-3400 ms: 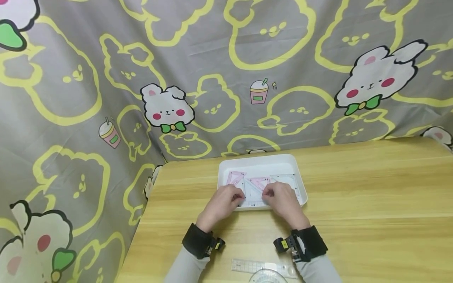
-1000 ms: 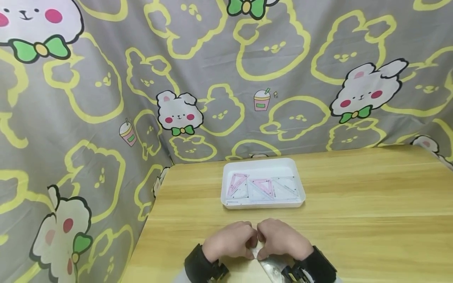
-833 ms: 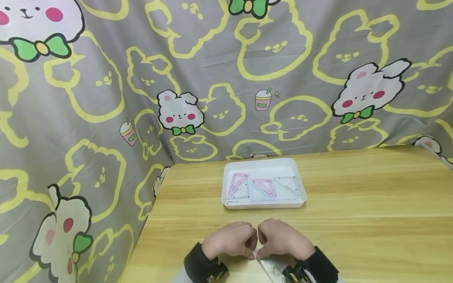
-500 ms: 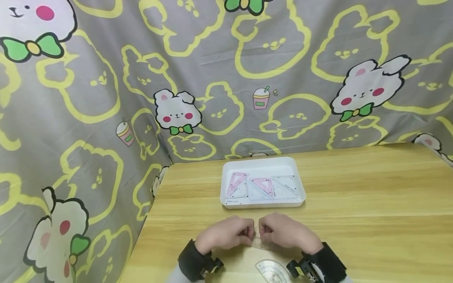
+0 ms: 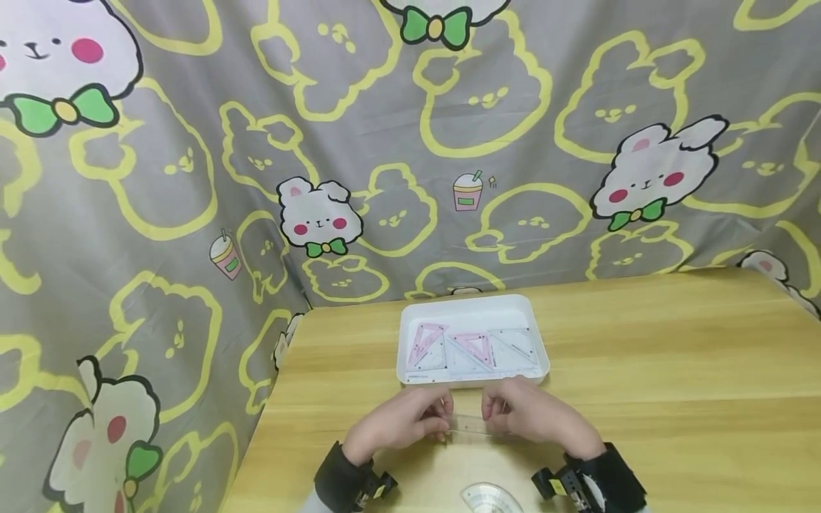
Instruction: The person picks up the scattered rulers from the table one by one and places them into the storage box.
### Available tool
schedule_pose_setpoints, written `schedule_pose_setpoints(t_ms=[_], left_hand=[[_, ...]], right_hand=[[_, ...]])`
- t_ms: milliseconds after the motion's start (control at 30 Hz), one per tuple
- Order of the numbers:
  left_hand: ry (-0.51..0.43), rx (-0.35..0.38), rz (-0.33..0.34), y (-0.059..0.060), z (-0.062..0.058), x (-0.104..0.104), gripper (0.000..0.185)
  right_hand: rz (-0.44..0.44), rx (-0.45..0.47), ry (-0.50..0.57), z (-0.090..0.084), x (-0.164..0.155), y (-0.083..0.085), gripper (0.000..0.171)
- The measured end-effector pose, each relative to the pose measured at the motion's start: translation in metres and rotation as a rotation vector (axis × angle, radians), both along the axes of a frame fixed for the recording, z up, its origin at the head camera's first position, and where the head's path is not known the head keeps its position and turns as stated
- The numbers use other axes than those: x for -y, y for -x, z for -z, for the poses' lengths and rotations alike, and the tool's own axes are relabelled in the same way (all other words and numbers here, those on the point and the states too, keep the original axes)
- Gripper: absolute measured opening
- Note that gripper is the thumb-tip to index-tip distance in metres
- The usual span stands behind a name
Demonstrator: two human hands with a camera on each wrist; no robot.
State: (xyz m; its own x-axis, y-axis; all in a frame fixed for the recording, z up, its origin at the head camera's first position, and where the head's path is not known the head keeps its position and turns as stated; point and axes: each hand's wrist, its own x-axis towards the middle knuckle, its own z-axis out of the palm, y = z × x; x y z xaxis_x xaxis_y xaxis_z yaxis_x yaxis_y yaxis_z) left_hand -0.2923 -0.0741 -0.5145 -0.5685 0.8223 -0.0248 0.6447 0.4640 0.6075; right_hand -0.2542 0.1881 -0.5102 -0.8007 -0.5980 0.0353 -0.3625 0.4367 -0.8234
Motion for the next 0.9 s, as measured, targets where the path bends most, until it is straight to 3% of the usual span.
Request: schedule_pose_setpoints(t_ms=[200,300,433,667,900], left_hand=[[-0.075,0.039,-0.045,0.005,0.015,0.002,0.010],[-0.105,0.031,-0.084,0.007,0.023,0.004,0.015],[-0.137,-0.033,-0.171,0.017,0.026,0.005,0.021],[-0.037,-0.199,-0.278,0.040,0.005,-0.002,0.024],[0.136,-0.353,-0.339,0.070,-0.014,-0.010,0.026]], right_hand=[[0.105,-0.048,0.039,0.015,-0.010,0.007,0.008],[0.134,-0.036,0.100,0.025,-0.009,0.010,0.006],[0.198,-0.052,0.148,0.032,-0.006,0.021,0.005],[0.293,-0.284,0.022,0.025,-0.004,0.047,0.013],[0.253,-0.418,-0.117,0.013,0.000,0.077,0.024]])
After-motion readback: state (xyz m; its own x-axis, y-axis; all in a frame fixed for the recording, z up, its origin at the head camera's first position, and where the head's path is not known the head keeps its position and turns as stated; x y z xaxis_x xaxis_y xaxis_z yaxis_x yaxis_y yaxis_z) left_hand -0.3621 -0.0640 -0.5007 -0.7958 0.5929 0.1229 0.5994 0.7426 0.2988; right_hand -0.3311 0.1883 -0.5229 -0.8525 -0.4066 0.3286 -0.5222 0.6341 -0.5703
